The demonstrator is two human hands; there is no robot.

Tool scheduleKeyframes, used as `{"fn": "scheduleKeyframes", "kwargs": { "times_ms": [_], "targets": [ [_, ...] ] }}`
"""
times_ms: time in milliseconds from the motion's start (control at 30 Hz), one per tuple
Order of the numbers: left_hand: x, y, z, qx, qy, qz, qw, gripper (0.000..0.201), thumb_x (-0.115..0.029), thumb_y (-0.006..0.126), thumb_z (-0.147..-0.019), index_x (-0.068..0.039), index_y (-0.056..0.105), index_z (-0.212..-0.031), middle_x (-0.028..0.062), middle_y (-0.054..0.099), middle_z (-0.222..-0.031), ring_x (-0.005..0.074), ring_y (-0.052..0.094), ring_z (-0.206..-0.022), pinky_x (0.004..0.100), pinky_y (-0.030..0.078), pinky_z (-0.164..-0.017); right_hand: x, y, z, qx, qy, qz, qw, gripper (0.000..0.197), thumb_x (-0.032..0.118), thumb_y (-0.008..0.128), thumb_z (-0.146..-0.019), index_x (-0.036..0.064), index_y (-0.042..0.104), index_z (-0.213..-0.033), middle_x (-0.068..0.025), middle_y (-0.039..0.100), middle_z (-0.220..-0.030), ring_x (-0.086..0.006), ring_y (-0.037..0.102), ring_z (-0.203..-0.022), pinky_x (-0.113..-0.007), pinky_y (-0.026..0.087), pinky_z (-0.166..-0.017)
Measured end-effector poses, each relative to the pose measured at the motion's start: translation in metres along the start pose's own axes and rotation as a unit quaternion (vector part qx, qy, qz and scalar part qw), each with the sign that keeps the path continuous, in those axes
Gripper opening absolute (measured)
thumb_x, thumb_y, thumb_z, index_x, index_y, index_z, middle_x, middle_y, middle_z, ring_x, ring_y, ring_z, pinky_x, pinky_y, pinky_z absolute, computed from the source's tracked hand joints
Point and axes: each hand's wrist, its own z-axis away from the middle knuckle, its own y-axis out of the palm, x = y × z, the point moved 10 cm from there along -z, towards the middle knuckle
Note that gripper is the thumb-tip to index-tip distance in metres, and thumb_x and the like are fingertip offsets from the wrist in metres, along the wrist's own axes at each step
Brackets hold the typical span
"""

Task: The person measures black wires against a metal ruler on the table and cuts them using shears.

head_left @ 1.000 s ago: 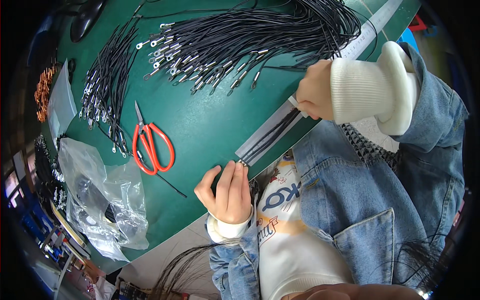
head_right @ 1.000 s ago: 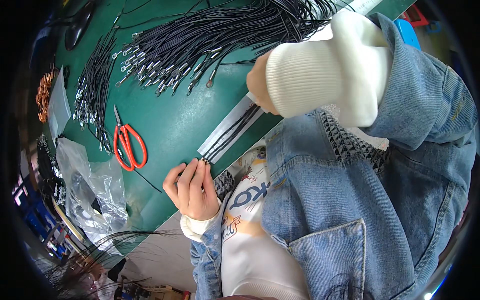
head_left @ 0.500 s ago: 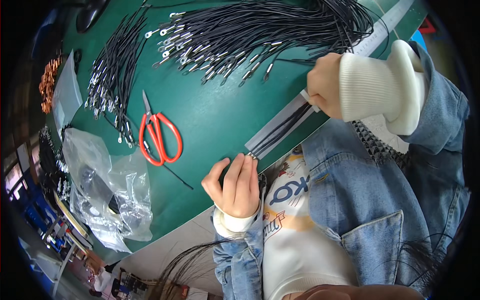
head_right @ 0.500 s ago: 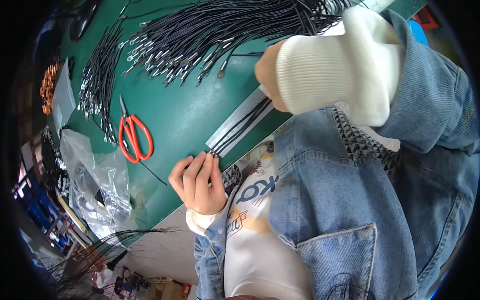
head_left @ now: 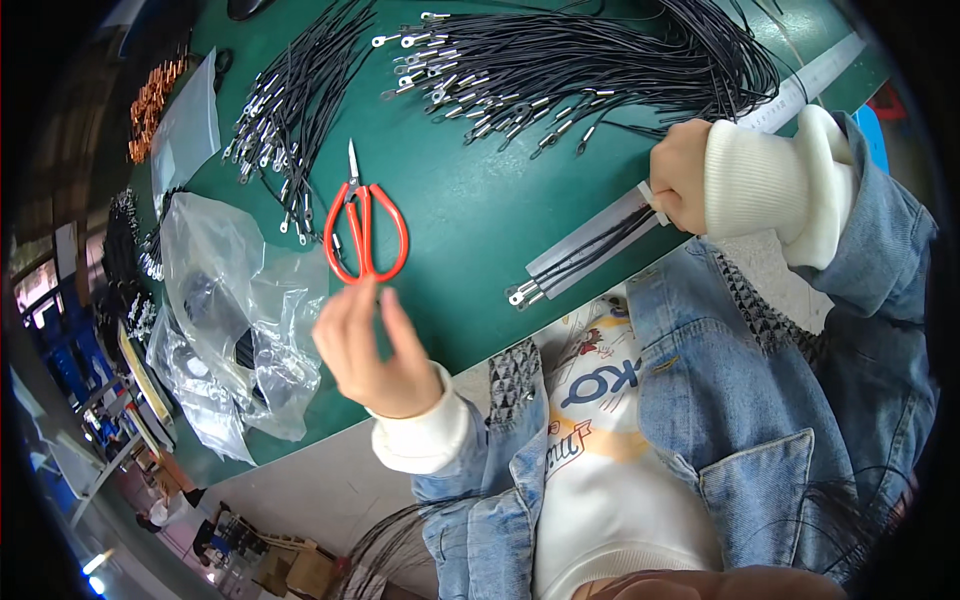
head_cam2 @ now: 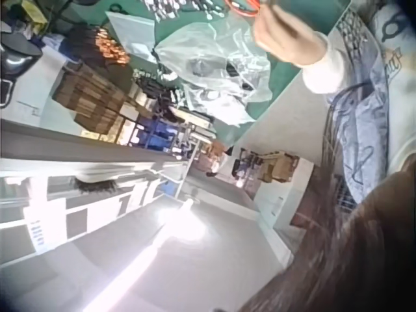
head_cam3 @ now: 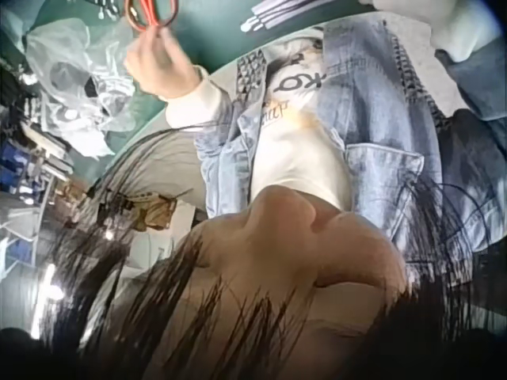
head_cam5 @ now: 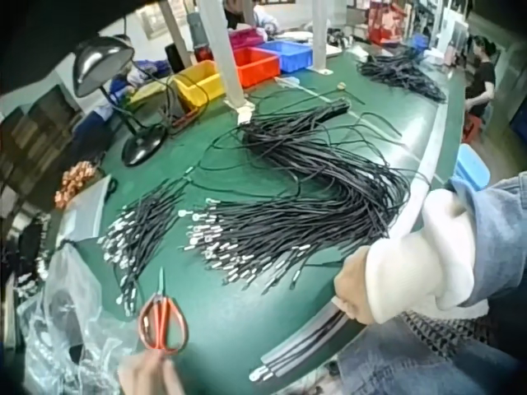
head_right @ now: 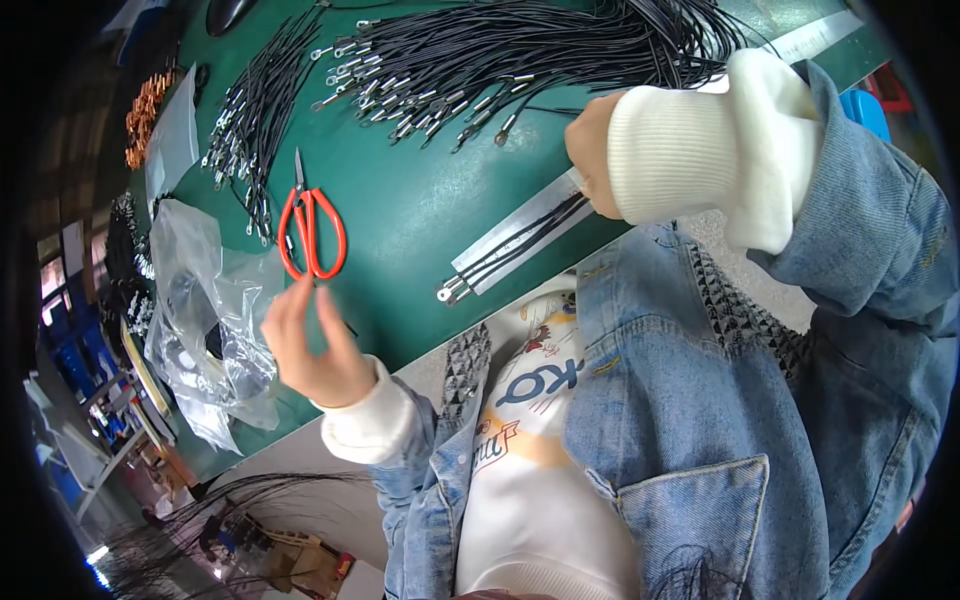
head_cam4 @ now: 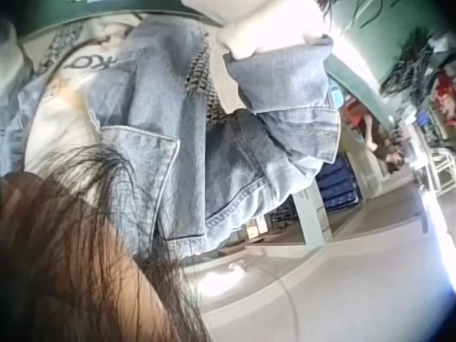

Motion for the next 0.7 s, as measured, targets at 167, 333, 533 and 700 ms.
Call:
{"fn": "scheduleKeyframes", "kwargs": {
  "times_ms": [167,333,533,700],
  "targets": [
    [0.029,0.025,-0.022,0.094,-0.012,-0.089,0.991,0.032,0.002,0.068,-0.07,0.001,0.064,-0.102,0.0128,0.06,-0.086,0.0285,0.058,-0.078,0.0359,0.046,-0.069,0.007,-0.006,-0.005,-0.04,-0.049,0.005,0.998,0.025,0.016,0.052,-0.079,-0.0037,0.067,-0.074,-0.022,0.064,-0.071,-0.0356,0.066,-0.07,-0.041,0.054,-0.063],
    [0.042,0.041,-0.036,0.162,-0.065,-0.065,0.982,0.039,0.003,0.064,-0.068,0.002,0.062,-0.106,0.0078,0.057,-0.073,0.0183,0.056,-0.054,0.0293,0.045,-0.051,0.006,-0.007,0.003,-0.034,-0.058,-0.057,0.996,0.026,0.018,0.051,-0.08,-0.0015,0.068,-0.075,-0.0217,0.065,-0.074,-0.0374,0.065,-0.072,-0.042,0.053,-0.066],
    [0.019,0.026,-0.012,0.186,-0.268,0.333,0.885,0.028,0.003,0.061,-0.079,0.008,0.057,-0.106,0.0027,0.058,-0.068,0.0078,0.053,-0.051,0.02,0.04,-0.047,0.009,-0.013,0.014,0.009,-0.192,-0.27,0.944,0.03,0.022,0.046,-0.086,0.0065,0.068,-0.073,-0.0083,0.064,-0.068,-0.0247,0.061,-0.064,-0.034,0.048,-0.064],
    [-0.048,0.042,0.034,0.325,-0.26,0.394,0.82,0.026,-0.003,0.057,-0.079,0.011,0.056,-0.101,0.005,0.057,-0.062,0.0115,0.056,-0.049,0.0231,0.044,-0.048,0.028,-0.044,0.028,-0.102,-0.312,-0.297,0.897,0.026,0.015,0.044,-0.092,0.0045,0.061,-0.075,-0.0056,0.061,-0.066,-0.0193,0.059,-0.059,-0.03,0.045,-0.057]
  ]
}}
